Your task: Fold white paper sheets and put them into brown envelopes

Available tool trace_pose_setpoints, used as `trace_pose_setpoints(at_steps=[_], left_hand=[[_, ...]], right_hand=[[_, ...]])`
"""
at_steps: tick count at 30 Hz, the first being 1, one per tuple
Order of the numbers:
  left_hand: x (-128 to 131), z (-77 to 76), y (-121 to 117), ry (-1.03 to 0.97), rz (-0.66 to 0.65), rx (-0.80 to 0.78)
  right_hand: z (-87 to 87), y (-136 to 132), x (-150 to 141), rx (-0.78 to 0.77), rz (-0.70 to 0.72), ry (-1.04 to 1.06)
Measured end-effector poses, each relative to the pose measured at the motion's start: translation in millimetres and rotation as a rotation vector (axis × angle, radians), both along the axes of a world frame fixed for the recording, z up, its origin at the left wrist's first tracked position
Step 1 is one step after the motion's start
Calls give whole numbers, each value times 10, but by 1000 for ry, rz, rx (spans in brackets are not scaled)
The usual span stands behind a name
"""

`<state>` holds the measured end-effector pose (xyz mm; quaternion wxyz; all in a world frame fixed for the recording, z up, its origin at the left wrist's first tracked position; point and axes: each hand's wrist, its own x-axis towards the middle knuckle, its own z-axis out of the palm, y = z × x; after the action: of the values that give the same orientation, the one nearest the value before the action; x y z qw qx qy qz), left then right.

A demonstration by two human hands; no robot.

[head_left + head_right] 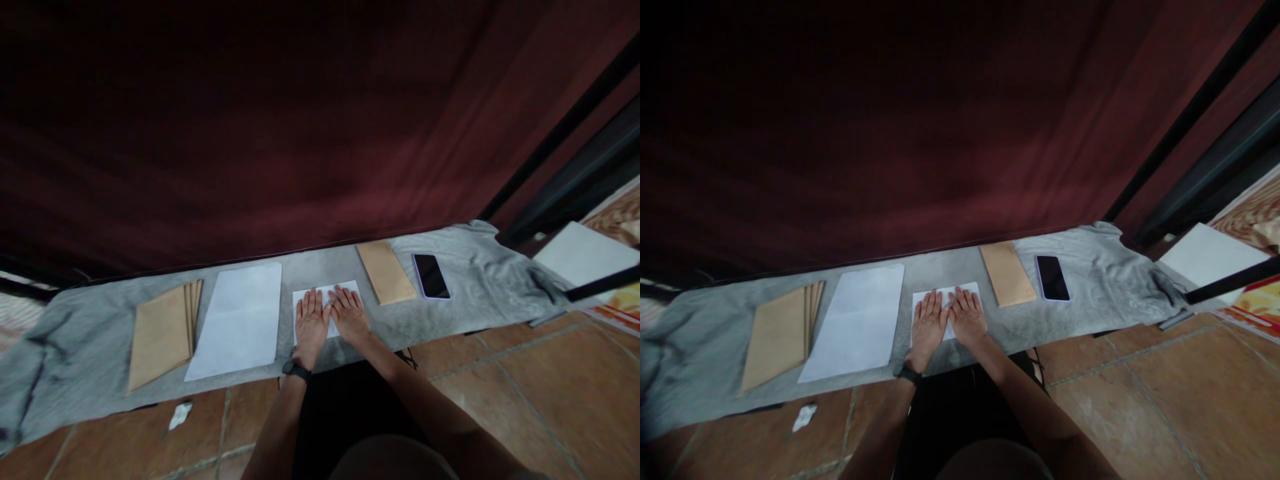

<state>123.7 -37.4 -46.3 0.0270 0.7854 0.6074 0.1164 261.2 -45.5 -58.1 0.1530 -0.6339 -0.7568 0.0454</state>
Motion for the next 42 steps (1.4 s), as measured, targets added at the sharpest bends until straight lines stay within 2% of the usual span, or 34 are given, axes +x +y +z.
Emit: trace_pose_setpoints(at_steps=[10,18,23,26,29,32,36,39,42], left_hand=[[-118,-51,7,-17,190,55],[-162,-56,-49,-48,293,115],[-185,-16,-83,-62,330,117],[-222,44,-124,-94,329,112],[-282,112,-162,-165,334,99],[-365,162,-169,-288,396,48],[-470,167,-121,-621,501,-136],[-494,168,-78,-757,495,-174],[-469,295,-65,-812,466,-141]], right_hand=[[-56,48,36,-6,-125,6],[-173,39,75,76,-213,15],[-229,8,100,141,-239,20],[-217,-1,112,128,-241,33],[-183,-3,114,78,-241,26],[-159,-4,112,54,-242,29],[-161,-10,121,94,-237,64],[-164,-18,137,117,-220,91],[-141,-17,157,118,-199,145]])
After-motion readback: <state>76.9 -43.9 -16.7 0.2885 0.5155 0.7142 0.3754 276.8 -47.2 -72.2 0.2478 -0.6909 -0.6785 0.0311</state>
